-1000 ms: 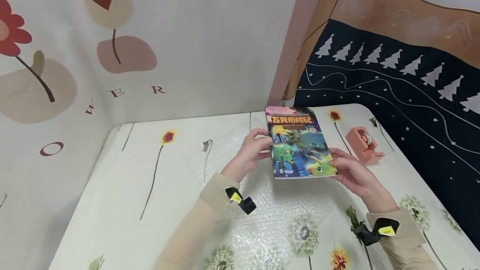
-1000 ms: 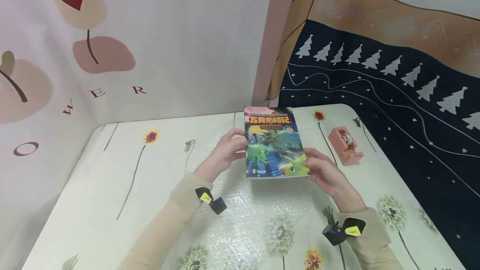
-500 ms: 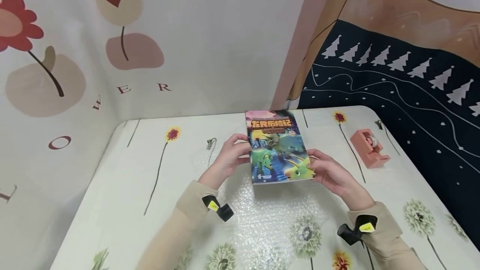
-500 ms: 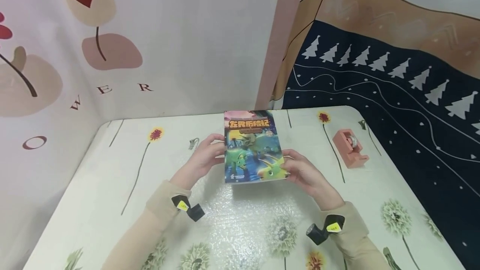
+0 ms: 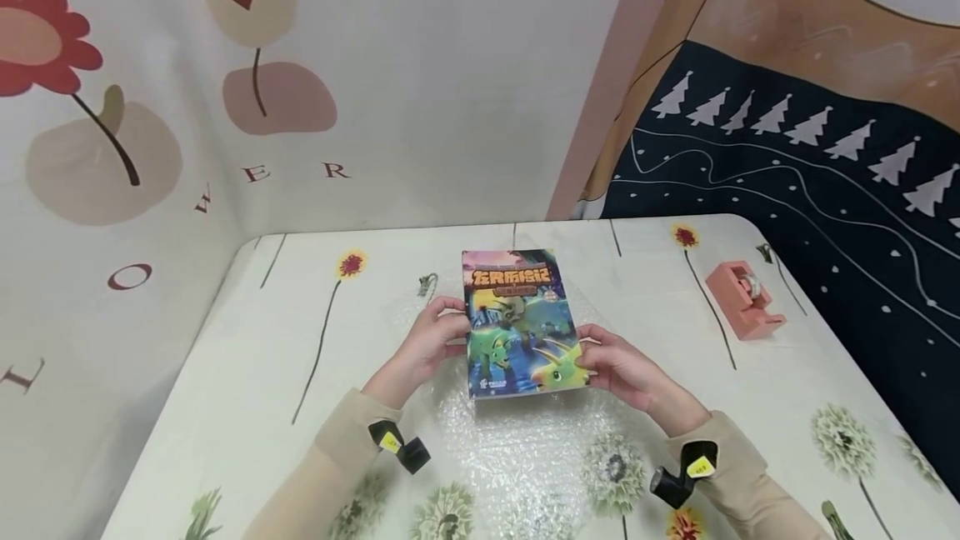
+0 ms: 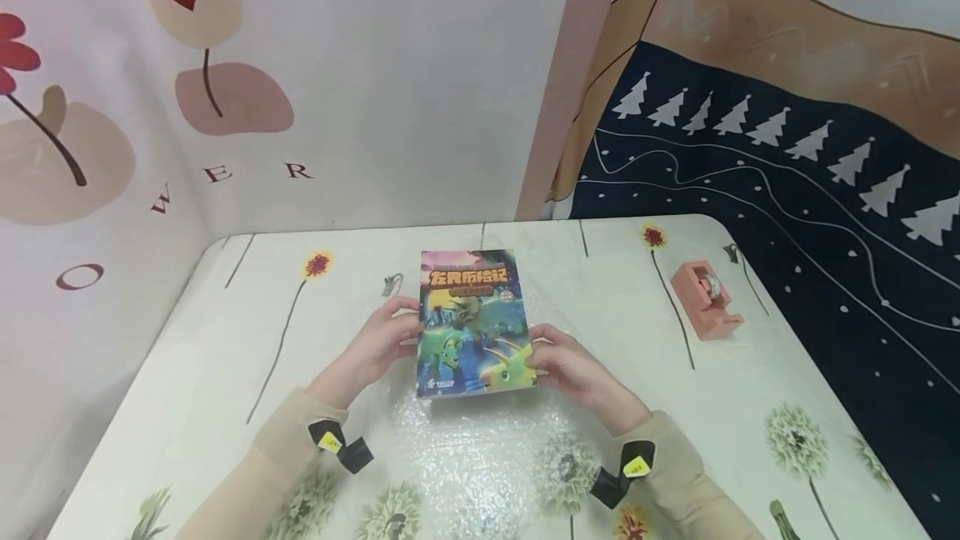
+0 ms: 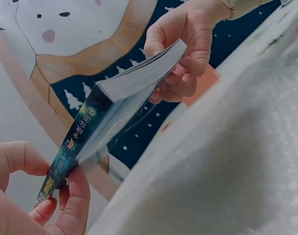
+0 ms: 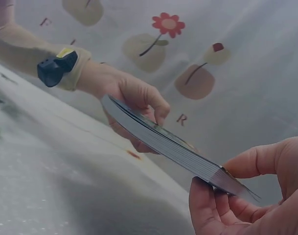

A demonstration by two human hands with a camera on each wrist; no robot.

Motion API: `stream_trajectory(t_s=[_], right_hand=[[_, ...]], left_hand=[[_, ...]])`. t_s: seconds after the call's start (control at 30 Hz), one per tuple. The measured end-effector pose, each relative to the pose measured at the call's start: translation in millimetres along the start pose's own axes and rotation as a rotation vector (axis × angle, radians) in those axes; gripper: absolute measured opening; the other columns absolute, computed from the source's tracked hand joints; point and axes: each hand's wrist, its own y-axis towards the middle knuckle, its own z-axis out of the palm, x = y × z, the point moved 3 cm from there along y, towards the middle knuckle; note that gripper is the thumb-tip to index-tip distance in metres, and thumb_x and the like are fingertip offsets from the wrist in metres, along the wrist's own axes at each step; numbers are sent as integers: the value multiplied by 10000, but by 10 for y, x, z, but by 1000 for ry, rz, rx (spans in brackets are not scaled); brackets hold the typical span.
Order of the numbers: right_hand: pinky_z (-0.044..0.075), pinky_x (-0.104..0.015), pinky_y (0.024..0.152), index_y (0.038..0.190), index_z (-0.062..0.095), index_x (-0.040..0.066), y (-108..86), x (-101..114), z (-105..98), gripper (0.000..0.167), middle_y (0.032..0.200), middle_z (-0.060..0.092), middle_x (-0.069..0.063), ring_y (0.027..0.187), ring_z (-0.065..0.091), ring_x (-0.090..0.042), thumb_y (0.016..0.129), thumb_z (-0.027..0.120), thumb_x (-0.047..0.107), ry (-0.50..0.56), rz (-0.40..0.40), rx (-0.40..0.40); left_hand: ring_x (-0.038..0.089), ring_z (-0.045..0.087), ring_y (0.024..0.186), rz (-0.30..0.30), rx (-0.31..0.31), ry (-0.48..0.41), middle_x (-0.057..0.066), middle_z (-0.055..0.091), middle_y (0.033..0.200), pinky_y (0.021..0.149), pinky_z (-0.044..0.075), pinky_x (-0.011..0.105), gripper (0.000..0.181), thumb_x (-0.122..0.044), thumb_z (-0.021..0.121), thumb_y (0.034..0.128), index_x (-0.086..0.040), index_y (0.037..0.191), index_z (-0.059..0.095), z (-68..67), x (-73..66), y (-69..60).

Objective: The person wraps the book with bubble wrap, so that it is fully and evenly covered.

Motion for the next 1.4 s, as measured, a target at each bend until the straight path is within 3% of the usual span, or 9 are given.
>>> stream_trajectory(t_s=[0.23, 0.47, 0.67, 1.0, 1.4], right_hand=[[503, -236, 628, 1050, 391, 70, 7, -220, 16, 250, 883, 592, -8, 747, 617, -106, 836, 492, -15, -41, 60, -19], [441, -230, 576, 1035, 388, 60, -38, -345, 8, 278, 745, 462, 22, 601, 460, -72, 823, 546, -22, -108, 79, -51], [519, -243, 621, 1038, 406, 37, -65, -372, -15, 276, 798, 521, 6, 664, 575, -86, 819, 559, -29, -172, 75, -57], [508, -261, 611, 1062, 412, 4, -66, -395, -49, 279, 832, 499, -1, 680, 525, -112, 840, 580, 8, -274, 76, -69], [515, -277, 618, 1085, 421, -35, -72, -409, -75, 304, 854, 493, -31, 696, 523, -134, 839, 591, 22, -340, 75, -103]], left_hand=[[152, 615, 702, -23, 23, 12, 11, 668, 824, 677, 532, 307, 283, 31, 563, 769, -26, 1027, 461, -86, 196, -37], [143, 608, 651, -20, 25, 61, 29, 667, 818, 606, 520, 278, 291, 42, 581, 745, -7, 1014, 482, -98, 334, -42], [143, 612, 642, -40, 2, 96, 70, 660, 854, 591, 539, 284, 308, 58, 596, 747, 16, 1041, 517, -84, 418, -11], [159, 612, 670, -27, -21, 141, 135, 642, 911, 654, 568, 352, 341, 79, 594, 758, 64, 1092, 526, -67, 464, -10], [153, 575, 637, 19, -21, 259, 135, 609, 898, 579, 555, 295, 349, 88, 615, 775, 103, 1117, 548, -43, 485, -2]])
